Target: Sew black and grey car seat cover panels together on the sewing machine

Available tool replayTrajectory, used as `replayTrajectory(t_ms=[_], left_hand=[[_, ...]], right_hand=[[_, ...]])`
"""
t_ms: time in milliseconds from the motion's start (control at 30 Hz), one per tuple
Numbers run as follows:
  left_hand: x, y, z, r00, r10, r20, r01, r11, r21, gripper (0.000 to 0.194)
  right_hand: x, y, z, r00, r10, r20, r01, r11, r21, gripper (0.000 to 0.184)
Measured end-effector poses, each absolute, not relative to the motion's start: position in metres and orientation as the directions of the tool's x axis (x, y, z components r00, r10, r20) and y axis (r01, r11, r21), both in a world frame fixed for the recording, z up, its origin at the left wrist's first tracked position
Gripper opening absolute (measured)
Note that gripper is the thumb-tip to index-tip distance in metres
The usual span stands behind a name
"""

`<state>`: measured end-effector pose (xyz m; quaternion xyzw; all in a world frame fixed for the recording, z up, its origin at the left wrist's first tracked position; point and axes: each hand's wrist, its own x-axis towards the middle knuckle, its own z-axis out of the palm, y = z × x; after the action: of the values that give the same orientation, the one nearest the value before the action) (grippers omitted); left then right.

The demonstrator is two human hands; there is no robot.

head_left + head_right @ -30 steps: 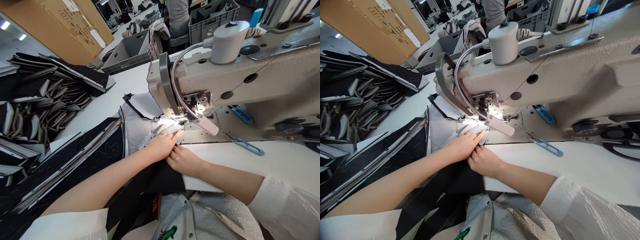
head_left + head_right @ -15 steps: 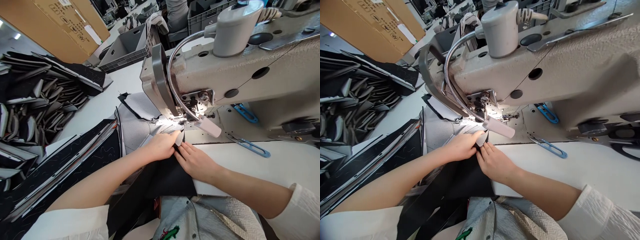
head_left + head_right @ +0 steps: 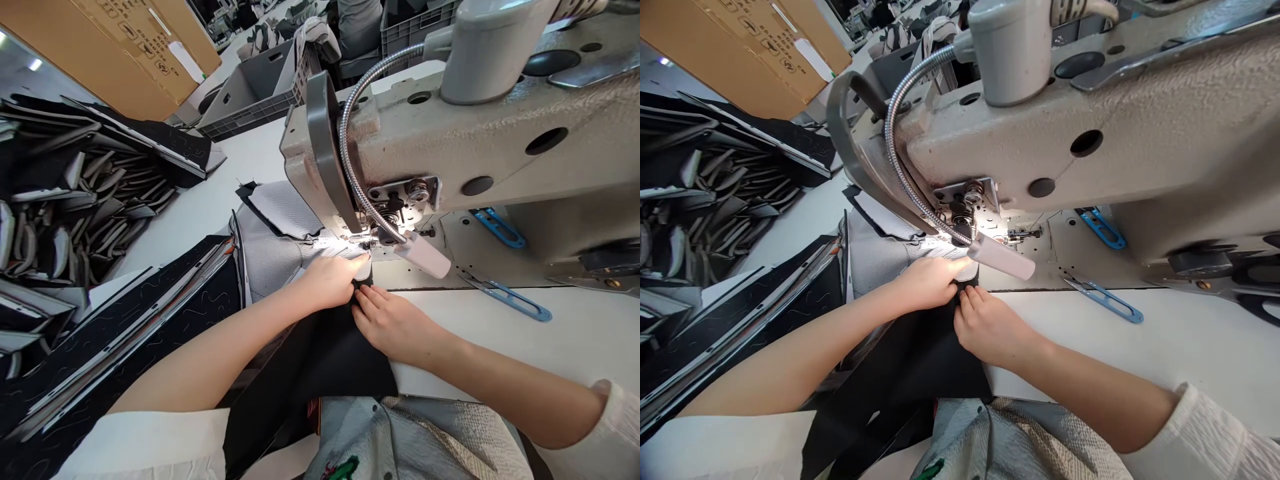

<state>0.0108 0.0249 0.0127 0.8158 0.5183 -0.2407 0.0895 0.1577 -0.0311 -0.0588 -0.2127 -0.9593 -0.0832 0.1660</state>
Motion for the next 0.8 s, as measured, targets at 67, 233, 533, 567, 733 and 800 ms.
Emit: replayTrajectory(t_ms=[67, 233, 533, 567, 733, 800], left_hand=[[0.012, 0.028, 0.011, 0.383, 0.810, -0.445, 0.869, -0.479, -0.123, 0.056], [0.014, 0.025, 0.006, 0.454, 0.805, -0.383, 0.817, -0.547, -0.182, 0.039], [0.032, 0.012, 0.012, 0.371, 0.797, -0.476, 0.795, -0.538, -0.282, 0.040], [0.032, 0.010, 0.016, 0.342, 0.784, -0.517, 0.798, -0.533, -0.280, 0.045], [0.025, 0.020, 0.027, 0.331, 0.709, -0.623, 0.826, -0.536, -0.171, 0.053], [0.024, 0.027, 0.025, 0.350, 0.714, -0.606, 0.845, -0.519, -0.124, 0.051]], right_hand=[[0.162, -0.026, -0.060, -0.848, 0.397, 0.352, 0.448, 0.891, 0.074, 0.033], [0.171, -0.026, -0.065, -0.880, 0.348, 0.323, 0.371, 0.929, 0.012, 0.041], [0.177, -0.022, -0.058, -0.896, 0.338, 0.288, 0.294, 0.937, -0.188, 0.047], [0.179, -0.020, -0.057, -0.903, 0.325, 0.282, 0.276, 0.940, -0.201, 0.047], [0.184, -0.015, -0.060, -0.915, 0.312, 0.256, 0.257, 0.940, -0.226, 0.050], [0.184, -0.014, -0.062, -0.913, 0.321, 0.251, 0.265, 0.936, -0.231, 0.052]])
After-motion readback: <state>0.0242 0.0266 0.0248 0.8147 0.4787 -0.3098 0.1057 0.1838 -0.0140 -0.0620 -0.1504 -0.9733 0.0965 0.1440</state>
